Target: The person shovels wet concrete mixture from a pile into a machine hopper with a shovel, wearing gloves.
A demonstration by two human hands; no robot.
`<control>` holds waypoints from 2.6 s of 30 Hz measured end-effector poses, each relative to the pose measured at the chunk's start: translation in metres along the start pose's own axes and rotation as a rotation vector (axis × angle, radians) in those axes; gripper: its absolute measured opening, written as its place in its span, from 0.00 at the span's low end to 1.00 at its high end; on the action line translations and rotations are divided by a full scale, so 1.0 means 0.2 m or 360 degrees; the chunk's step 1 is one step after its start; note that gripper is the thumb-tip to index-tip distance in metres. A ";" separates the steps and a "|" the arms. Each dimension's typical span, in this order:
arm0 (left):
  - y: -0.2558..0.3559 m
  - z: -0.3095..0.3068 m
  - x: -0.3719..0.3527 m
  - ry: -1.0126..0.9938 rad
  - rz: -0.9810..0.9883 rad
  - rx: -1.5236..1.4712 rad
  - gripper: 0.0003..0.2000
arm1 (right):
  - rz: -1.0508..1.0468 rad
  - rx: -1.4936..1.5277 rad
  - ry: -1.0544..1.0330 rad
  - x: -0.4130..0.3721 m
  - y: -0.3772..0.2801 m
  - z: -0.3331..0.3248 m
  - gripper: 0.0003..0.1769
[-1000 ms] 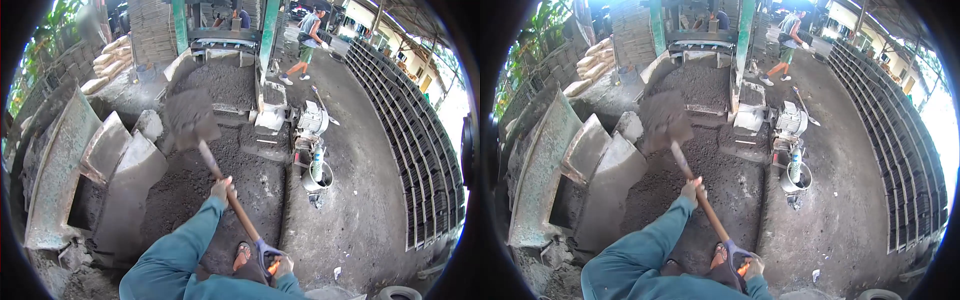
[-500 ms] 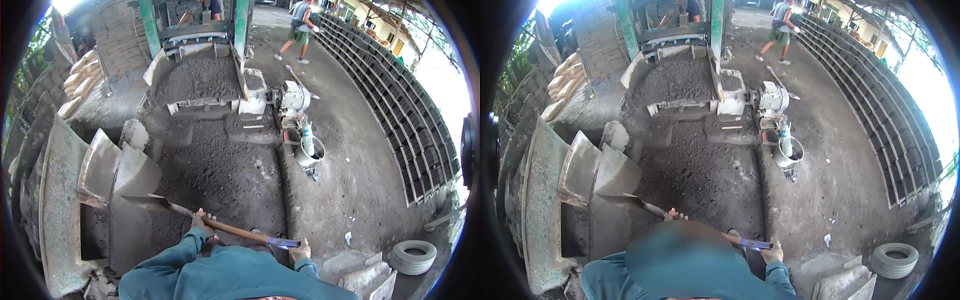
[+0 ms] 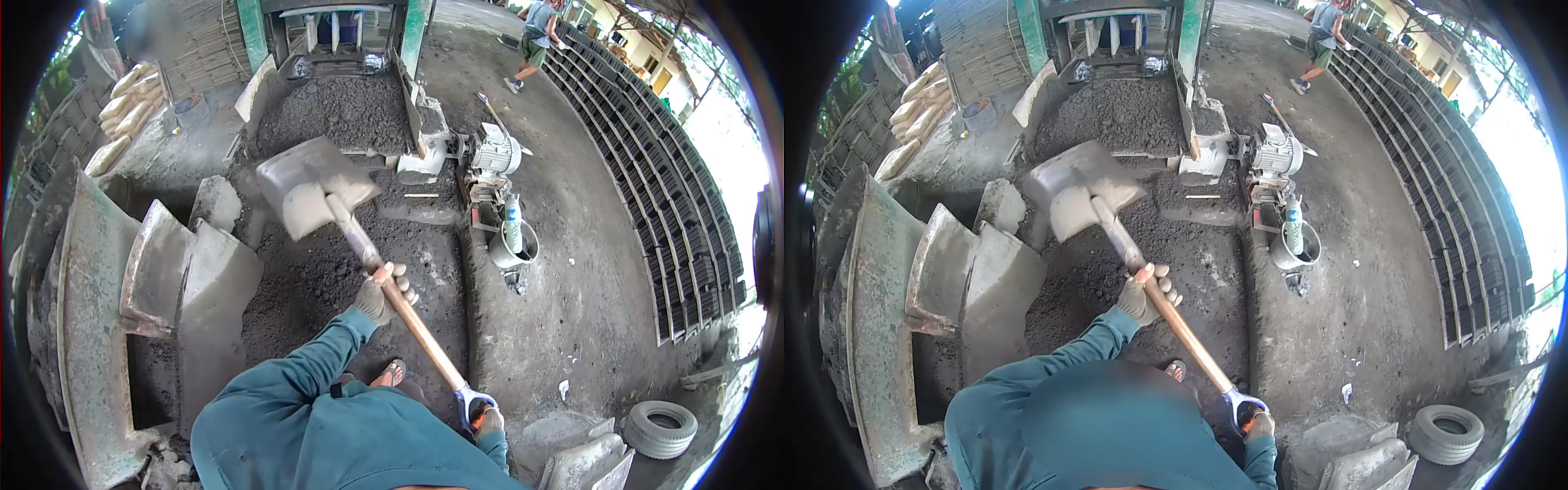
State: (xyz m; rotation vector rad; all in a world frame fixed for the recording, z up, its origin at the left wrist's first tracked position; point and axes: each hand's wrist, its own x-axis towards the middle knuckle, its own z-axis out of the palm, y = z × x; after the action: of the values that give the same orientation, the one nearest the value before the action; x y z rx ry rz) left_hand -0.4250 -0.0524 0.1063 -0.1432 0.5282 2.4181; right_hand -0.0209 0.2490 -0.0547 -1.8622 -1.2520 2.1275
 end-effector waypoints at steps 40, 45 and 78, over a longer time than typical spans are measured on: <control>1.40 0.37 1.26 0.0085 -0.0169 0.0094 0.13 | -0.0707 0.0462 -0.0159 -0.70 -0.90 1.64 0.10; 0.67 0.38 0.84 -0.0200 -0.0611 0.0115 0.09 | -0.0685 0.0482 0.0211 -0.64 -0.43 0.82 0.09; 1.18 0.75 0.97 -0.0314 -0.0560 -0.0128 0.26 | -0.2270 -0.0583 0.0779 -1.68 -1.51 1.00 0.35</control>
State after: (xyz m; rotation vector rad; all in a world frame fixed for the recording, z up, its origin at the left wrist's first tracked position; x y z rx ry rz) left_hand -0.7190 -0.0458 0.2779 -0.0274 0.2886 2.0815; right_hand -0.2353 0.1709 0.3839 -0.8038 -1.9401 0.6804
